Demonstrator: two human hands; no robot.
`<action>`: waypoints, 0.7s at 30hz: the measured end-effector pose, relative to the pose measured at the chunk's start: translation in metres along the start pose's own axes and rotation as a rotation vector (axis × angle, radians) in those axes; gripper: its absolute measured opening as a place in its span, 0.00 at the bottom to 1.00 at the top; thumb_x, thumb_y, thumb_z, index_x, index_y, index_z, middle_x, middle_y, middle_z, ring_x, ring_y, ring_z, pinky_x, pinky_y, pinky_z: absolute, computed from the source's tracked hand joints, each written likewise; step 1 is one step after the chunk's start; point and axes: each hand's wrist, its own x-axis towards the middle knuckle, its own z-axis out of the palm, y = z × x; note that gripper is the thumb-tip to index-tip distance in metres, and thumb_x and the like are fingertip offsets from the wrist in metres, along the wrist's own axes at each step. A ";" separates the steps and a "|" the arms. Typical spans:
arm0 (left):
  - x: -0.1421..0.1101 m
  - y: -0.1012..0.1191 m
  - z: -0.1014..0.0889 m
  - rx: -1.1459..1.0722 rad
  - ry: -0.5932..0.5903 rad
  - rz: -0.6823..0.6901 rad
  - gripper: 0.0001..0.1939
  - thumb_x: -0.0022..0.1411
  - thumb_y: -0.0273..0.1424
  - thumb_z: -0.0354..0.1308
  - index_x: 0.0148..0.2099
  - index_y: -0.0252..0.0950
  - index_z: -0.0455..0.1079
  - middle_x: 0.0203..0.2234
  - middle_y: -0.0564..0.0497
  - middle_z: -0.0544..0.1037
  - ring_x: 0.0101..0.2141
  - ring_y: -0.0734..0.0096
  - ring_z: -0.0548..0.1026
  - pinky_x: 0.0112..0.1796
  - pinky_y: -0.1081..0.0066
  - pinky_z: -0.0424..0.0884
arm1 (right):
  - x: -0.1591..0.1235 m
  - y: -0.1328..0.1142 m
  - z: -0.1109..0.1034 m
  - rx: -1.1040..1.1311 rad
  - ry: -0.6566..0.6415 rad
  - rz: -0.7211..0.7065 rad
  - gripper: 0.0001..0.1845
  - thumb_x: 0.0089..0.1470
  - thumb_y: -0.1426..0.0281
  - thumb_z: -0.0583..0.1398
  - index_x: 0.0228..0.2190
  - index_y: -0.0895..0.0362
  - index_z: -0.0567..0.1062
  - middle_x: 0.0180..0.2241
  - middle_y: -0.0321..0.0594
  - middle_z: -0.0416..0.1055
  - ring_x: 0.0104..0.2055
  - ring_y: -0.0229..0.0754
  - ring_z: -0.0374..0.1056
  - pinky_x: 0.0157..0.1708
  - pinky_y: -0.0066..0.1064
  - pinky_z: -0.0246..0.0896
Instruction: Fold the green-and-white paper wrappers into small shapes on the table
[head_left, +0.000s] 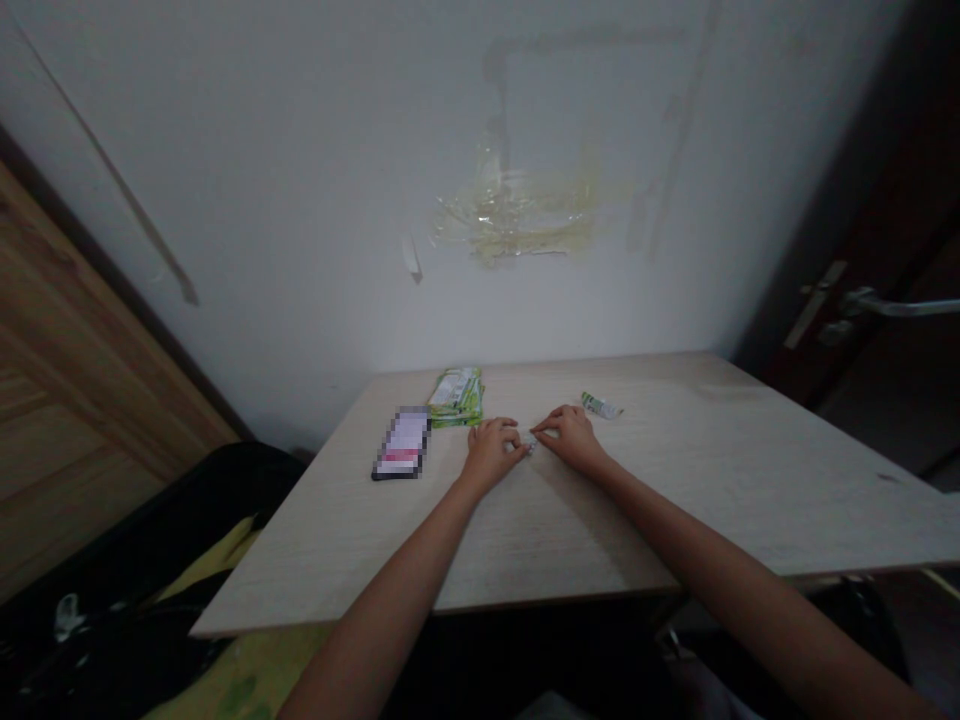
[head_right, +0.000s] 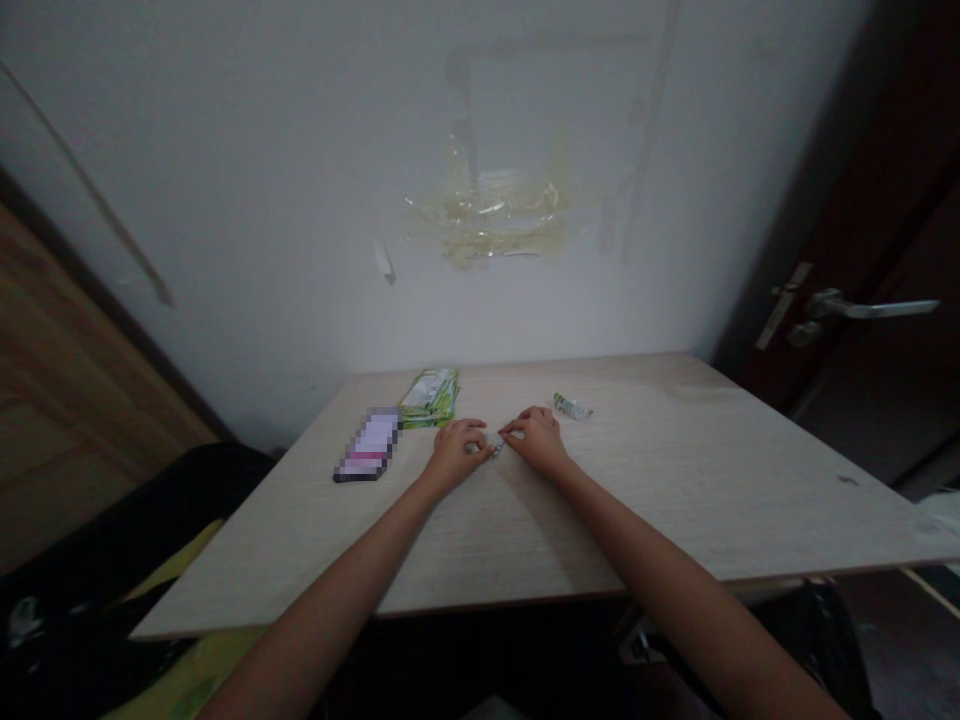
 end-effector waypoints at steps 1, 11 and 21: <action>0.000 0.000 0.001 -0.008 -0.007 0.003 0.09 0.60 0.39 0.66 0.31 0.42 0.78 0.52 0.53 0.77 0.55 0.61 0.69 0.58 0.57 0.59 | 0.000 0.001 0.000 0.010 -0.006 0.000 0.13 0.59 0.58 0.62 0.41 0.47 0.83 0.46 0.46 0.72 0.53 0.50 0.61 0.55 0.41 0.53; 0.000 0.000 0.003 0.004 -0.036 -0.003 0.12 0.57 0.44 0.67 0.40 0.47 0.78 0.54 0.53 0.75 0.57 0.58 0.66 0.60 0.53 0.55 | 0.002 0.000 -0.004 0.012 -0.044 0.049 0.15 0.58 0.58 0.63 0.45 0.46 0.81 0.49 0.45 0.70 0.55 0.49 0.62 0.57 0.40 0.52; -0.006 0.005 -0.002 0.159 -0.130 -0.012 0.24 0.61 0.55 0.57 0.57 0.58 0.73 0.64 0.50 0.65 0.63 0.48 0.58 0.62 0.41 0.47 | 0.003 -0.001 -0.003 0.027 -0.024 0.058 0.16 0.58 0.57 0.63 0.44 0.48 0.82 0.48 0.46 0.71 0.54 0.51 0.63 0.56 0.41 0.53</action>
